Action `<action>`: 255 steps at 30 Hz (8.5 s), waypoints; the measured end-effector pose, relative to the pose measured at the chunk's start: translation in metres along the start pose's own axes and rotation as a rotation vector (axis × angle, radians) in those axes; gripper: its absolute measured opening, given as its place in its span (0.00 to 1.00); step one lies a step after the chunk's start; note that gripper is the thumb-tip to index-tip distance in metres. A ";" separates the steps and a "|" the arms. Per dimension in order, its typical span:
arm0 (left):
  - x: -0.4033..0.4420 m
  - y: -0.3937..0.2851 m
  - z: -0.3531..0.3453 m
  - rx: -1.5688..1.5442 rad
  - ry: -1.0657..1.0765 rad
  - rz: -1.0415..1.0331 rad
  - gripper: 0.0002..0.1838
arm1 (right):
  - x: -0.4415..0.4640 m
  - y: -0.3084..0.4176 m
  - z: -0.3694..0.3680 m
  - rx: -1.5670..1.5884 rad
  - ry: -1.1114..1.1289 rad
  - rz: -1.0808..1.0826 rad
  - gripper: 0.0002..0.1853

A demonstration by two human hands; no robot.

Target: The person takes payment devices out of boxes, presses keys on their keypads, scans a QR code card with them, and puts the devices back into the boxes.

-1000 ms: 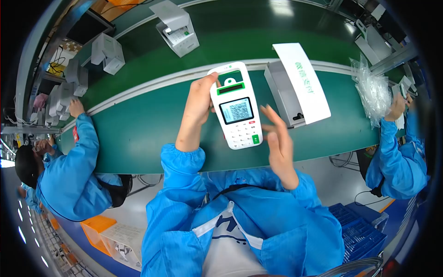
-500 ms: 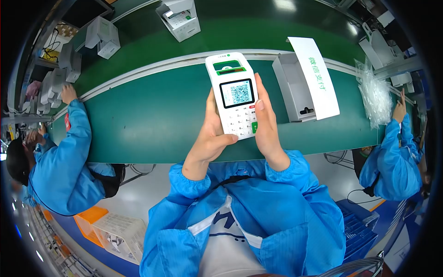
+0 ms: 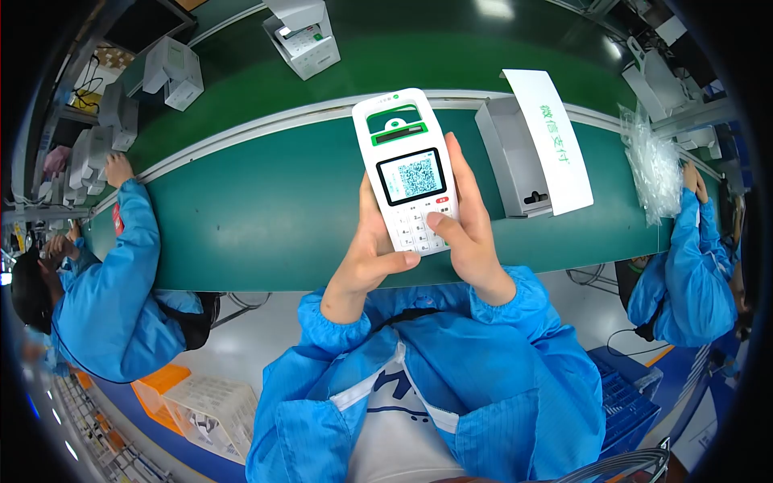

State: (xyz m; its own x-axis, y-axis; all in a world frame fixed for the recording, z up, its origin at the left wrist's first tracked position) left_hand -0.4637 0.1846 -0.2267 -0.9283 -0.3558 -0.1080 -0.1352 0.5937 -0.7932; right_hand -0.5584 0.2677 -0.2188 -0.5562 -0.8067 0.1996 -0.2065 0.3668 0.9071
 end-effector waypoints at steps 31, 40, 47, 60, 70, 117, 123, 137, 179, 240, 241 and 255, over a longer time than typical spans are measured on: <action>0.010 0.007 -0.008 0.035 -0.015 0.046 0.62 | -0.002 -0.004 0.021 -0.034 0.046 0.057 0.40; 0.010 0.004 -0.016 0.056 -0.015 0.055 0.65 | -0.003 0.000 0.019 -0.075 0.042 0.051 0.40; 0.010 0.007 -0.014 0.048 0.009 0.047 0.62 | -0.003 0.002 0.018 0.003 -0.044 -0.015 0.43; 0.012 0.027 0.005 -0.002 -0.101 0.051 0.56 | -0.002 -0.017 0.026 0.056 -0.046 -0.085 0.39; 0.014 0.028 0.009 -0.007 -0.127 0.047 0.57 | 0.000 -0.026 0.028 0.044 -0.055 -0.092 0.39; 0.008 0.018 -0.003 0.205 -0.095 -0.027 0.58 | -0.005 -0.011 0.021 0.015 0.017 0.021 0.43; 0.009 0.020 -0.001 0.221 -0.060 0.000 0.59 | -0.004 -0.010 0.022 0.023 -0.019 -0.024 0.44; 0.011 0.022 0.002 0.269 -0.046 0.004 0.60 | -0.003 -0.014 0.021 0.025 -0.080 -0.072 0.48; 0.013 0.024 0.007 0.140 -0.044 -0.020 0.57 | -0.004 -0.015 0.029 0.159 0.037 -0.088 0.56; 0.028 0.053 0.026 0.200 -0.196 0.065 0.23 | -0.026 -0.051 0.070 0.399 -0.024 -0.365 0.38; 0.033 0.055 0.025 0.219 -0.212 0.026 0.22 | -0.024 -0.049 0.076 0.246 -0.059 -0.309 0.38; 0.204 0.050 0.041 1.148 -0.102 -0.195 0.26 | -0.051 0.023 0.143 -1.182 -0.372 0.283 0.49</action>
State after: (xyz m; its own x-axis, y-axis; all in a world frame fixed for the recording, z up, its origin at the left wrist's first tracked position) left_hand -0.6459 0.1119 -0.3133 -0.8873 -0.4560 0.0689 0.1685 -0.4595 -0.8720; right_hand -0.6496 0.3832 -0.2610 -0.6943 -0.5195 0.4981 0.6905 -0.2859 0.6645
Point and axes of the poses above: each hand's wrist, its own x-axis towards the middle knuckle, its own z-axis out of the back of the hand, y = z × x, the point moved 4 cm from there along x, towards the middle knuckle, and after that the axes turned 5 degrees about z, right-handed, at the moved point
